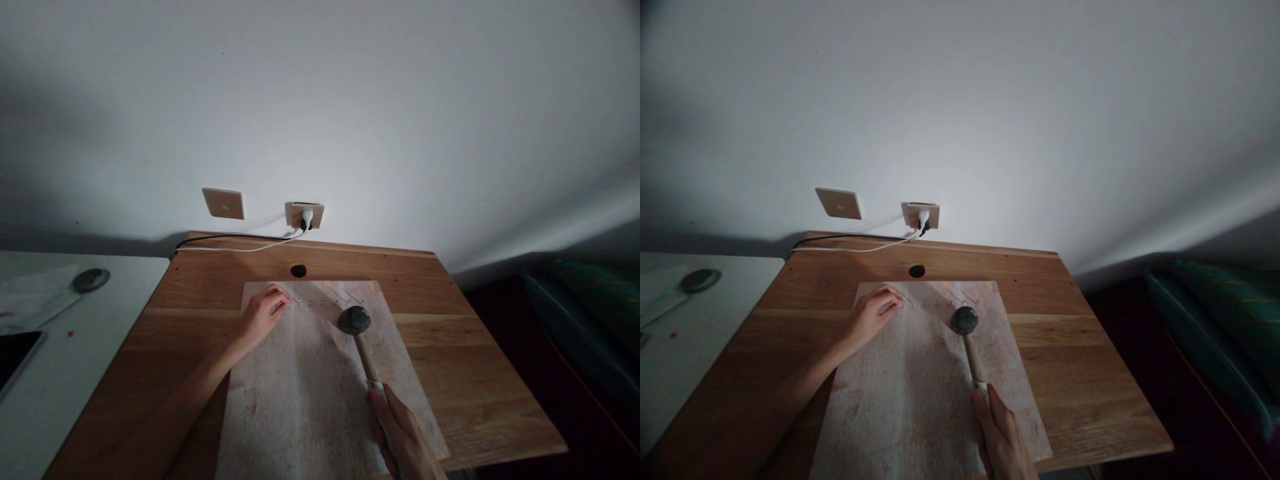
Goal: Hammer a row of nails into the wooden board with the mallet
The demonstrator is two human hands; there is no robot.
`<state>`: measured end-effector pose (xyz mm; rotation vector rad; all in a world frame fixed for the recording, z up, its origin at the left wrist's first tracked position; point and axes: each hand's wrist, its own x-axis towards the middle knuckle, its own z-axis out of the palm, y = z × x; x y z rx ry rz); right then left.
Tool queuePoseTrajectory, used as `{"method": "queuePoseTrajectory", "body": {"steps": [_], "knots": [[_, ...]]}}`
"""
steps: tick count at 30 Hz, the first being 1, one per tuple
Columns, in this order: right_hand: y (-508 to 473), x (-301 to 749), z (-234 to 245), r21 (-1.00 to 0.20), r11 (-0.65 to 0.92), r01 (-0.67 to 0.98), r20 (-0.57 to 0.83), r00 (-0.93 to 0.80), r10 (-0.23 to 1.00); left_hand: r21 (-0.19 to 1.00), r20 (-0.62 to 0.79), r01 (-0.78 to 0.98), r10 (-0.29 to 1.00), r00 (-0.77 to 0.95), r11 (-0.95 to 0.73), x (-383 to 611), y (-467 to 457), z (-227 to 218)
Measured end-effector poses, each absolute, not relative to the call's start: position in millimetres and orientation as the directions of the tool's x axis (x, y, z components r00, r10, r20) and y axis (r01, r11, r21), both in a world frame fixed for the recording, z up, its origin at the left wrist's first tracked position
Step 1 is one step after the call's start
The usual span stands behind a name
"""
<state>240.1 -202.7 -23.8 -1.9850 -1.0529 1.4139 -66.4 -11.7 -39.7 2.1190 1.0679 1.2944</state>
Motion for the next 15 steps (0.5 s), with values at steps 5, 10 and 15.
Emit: {"method": "queuePoseTrajectory", "body": {"steps": [5, 10, 15], "knots": [[-199.3, 234.0, -16.6, -0.696, -0.648, 0.310, -0.619, 0.199, 0.760, 0.682, 0.559, 0.388, 0.784, 0.271, -0.620, -65.0, -10.2, -42.6], [-197.3, 233.2, -8.7, -0.697, -0.646, 0.312, -0.628, 0.170, 0.759, 0.692, 0.515, 0.395, 0.796, 0.317, -0.605, -64.2, -11.9, -41.6], [-196.5, 232.1, -4.8, -0.710, -0.636, 0.302, -0.623, 0.152, 0.768, 0.738, 0.407, 0.429, 0.851, 0.333, -0.520, -66.2, -11.0, -33.0]]}}
